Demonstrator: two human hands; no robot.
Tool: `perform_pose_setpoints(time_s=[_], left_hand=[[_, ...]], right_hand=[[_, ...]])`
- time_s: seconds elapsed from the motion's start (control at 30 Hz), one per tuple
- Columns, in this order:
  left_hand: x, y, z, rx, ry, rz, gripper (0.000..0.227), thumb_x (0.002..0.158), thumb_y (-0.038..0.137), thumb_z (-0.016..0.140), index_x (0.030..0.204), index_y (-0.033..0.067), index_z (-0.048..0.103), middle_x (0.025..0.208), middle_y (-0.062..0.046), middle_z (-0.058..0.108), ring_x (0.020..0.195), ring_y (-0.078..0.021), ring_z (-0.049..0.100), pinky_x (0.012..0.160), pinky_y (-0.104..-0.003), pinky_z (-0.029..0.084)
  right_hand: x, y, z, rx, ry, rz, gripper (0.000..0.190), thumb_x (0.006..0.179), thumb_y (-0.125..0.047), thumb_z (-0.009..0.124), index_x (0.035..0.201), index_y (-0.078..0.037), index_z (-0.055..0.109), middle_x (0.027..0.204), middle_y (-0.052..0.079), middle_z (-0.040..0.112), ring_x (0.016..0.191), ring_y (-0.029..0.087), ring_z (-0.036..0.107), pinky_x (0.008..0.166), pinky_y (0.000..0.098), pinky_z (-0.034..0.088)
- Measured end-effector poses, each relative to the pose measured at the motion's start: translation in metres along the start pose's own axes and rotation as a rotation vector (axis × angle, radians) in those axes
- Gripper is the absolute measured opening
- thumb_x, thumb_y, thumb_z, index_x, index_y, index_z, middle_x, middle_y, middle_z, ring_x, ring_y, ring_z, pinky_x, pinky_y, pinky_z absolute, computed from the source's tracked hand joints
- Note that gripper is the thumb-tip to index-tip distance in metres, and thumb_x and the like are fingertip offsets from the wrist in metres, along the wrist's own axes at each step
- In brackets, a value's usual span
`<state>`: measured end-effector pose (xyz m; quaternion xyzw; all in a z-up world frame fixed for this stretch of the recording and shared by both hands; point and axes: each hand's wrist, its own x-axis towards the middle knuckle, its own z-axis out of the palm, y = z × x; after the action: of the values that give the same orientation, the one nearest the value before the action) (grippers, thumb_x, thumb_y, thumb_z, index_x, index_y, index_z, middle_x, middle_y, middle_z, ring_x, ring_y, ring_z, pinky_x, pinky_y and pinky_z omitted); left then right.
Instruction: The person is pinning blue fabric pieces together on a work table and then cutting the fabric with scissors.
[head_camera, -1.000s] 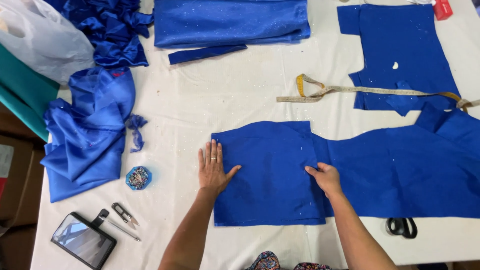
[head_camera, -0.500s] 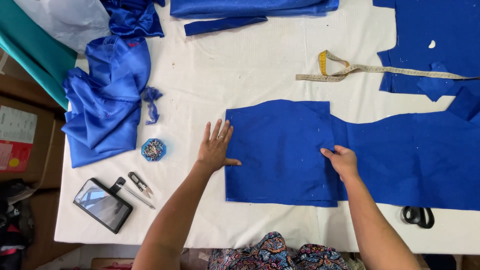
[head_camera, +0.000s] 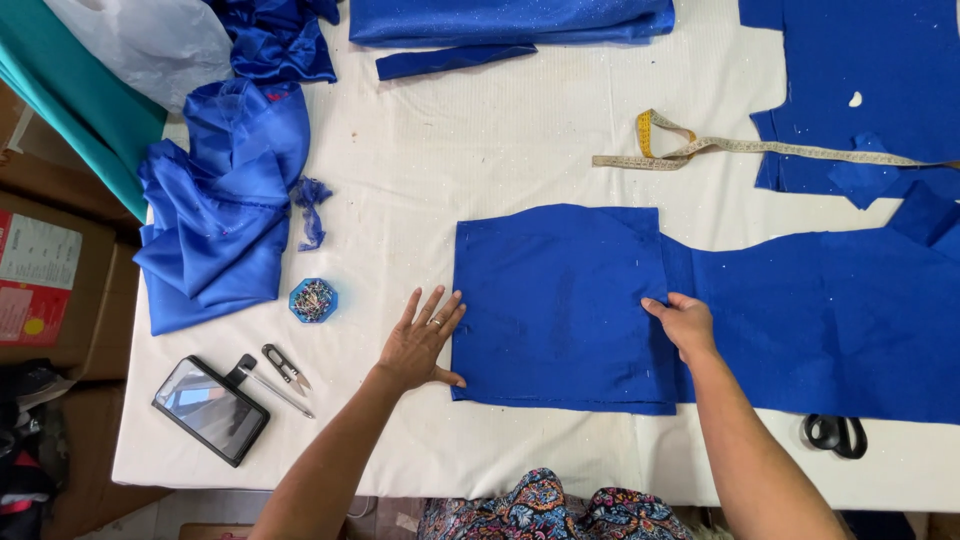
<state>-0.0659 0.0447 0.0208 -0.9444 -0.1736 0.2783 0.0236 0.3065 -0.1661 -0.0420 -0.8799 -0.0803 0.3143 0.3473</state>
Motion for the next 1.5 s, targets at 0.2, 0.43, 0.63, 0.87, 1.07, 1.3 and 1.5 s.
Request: perform_pose_setpoints(time_s=[0.2,0.43,0.63,0.87,1.07,1.3,1.5], left_hand=[[-0.005,0.001,-0.009,0.033,0.008,-0.016,0.134,0.059,0.102,0.030,0.160,0.0170,0.009,0.169,-0.002,0.001,0.155,-0.0264,-0.007,0.123,-0.051,-0.014],[-0.008,0.002,-0.023,0.067,-0.045,-0.011,0.136,0.058,0.101,0.038,0.161,0.0170,0.008,0.169,-0.002,0.001,0.155,-0.0263,-0.006,0.122,-0.053,-0.015],[-0.005,0.001,-0.028,0.065,-0.076,-0.015,0.137,0.057,0.099,0.044,0.160,0.0164,0.007,0.169,-0.004,0.001,0.155,-0.0271,-0.005,0.122,-0.055,-0.014],[-0.001,-0.001,-0.033,0.061,-0.076,-0.042,0.143,0.051,0.099,0.052,0.160,0.0165,0.009,0.169,-0.003,0.005,0.155,-0.0264,0.002,0.124,-0.055,-0.007],[0.003,0.004,-0.045,0.120,-0.152,-0.077,0.143,0.055,0.097,0.061,0.160,0.0159,0.007,0.169,-0.003,0.003,0.155,-0.0260,0.002,0.123,-0.056,-0.007],[0.006,0.008,-0.055,0.120,-0.242,-0.073,0.146,0.057,0.098,0.061,0.161,0.0135,0.003,0.169,-0.006,-0.001,0.155,-0.0266,-0.002,0.121,-0.057,-0.011],[0.005,0.012,-0.060,0.123,-0.265,-0.089,0.148,0.056,0.098,0.063,0.161,0.0126,0.003,0.170,-0.007,-0.001,0.155,-0.0280,-0.002,0.120,-0.058,-0.012]], right_hand=[[-0.004,-0.008,-0.002,-0.007,-0.015,0.032,0.051,0.087,-0.023,0.079,0.130,0.001,0.065,0.125,0.027,0.065,0.121,0.041,0.058,0.096,0.0510,0.049],[-0.005,-0.008,-0.002,0.000,-0.016,0.024,0.044,0.086,-0.023,0.079,0.124,-0.001,0.069,0.119,0.025,0.068,0.117,0.041,0.060,0.093,0.0509,0.051],[-0.018,-0.021,-0.003,-0.007,-0.030,0.027,0.045,0.086,-0.022,0.079,0.124,0.000,0.069,0.119,0.026,0.068,0.117,0.041,0.060,0.093,0.0511,0.051],[-0.019,-0.026,-0.003,-0.014,-0.021,0.068,0.062,0.084,-0.023,0.080,0.136,0.005,0.059,0.131,0.030,0.061,0.125,0.042,0.054,0.099,0.0519,0.048],[-0.011,-0.020,0.002,0.016,-0.012,0.088,0.067,0.081,-0.028,0.083,0.136,0.001,0.058,0.133,0.026,0.061,0.128,0.040,0.053,0.101,0.0508,0.048],[-0.004,-0.009,-0.008,-0.225,0.021,-0.038,0.052,0.081,-0.030,0.082,0.125,-0.005,0.070,0.118,0.017,0.072,0.114,0.034,0.066,0.090,0.0431,0.058],[0.000,0.019,-0.011,-0.314,0.107,-0.146,0.038,0.078,-0.028,0.085,0.112,-0.015,0.075,0.101,0.006,0.077,0.102,0.026,0.071,0.082,0.0372,0.061]])
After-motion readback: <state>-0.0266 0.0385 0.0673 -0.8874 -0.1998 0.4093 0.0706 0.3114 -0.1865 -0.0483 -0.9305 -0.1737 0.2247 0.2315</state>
